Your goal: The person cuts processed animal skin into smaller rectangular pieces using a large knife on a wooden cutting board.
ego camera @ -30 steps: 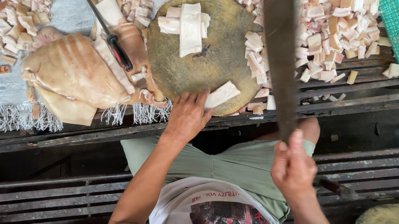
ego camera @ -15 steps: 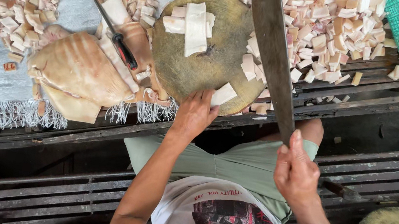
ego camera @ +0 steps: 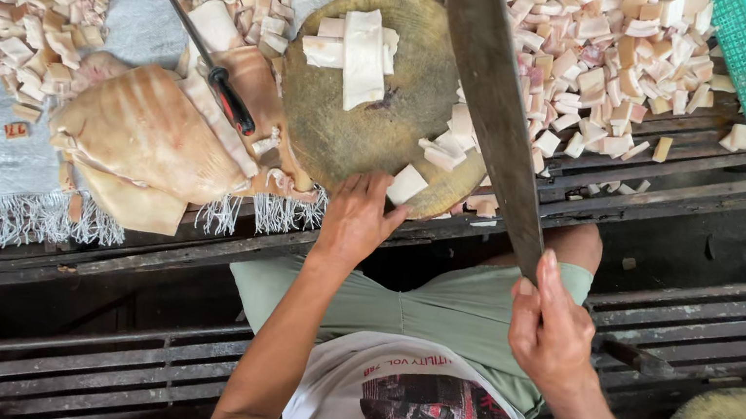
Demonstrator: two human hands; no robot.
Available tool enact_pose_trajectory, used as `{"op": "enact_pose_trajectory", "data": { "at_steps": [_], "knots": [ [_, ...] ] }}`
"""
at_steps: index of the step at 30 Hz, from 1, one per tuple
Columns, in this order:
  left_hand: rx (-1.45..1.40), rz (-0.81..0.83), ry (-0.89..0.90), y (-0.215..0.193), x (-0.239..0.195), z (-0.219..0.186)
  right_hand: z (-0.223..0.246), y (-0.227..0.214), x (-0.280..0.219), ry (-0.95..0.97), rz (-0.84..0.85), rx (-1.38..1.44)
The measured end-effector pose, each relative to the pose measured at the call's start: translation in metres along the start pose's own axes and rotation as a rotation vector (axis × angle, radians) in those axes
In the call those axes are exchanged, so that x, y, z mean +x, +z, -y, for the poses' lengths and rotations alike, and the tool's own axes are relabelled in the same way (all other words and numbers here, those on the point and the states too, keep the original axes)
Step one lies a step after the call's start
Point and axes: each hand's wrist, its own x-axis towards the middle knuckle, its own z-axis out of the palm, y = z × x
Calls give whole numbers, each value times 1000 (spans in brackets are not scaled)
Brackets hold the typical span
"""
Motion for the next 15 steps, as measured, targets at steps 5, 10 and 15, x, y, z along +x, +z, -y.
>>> {"op": "enact_pose_trajectory", "data": {
  "at_steps": [5, 10, 15],
  "knots": [
    [70, -95, 71, -19, -7, -7, -1, 26, -4, -45, 484, -191],
    [41, -49, 140, -19, -7, -7, -3, 25, 6, 101, 346, 18],
    [-62, -422, -32, -13, -3, 17, 7, 8, 10, 139, 310, 62]
  ]
}}
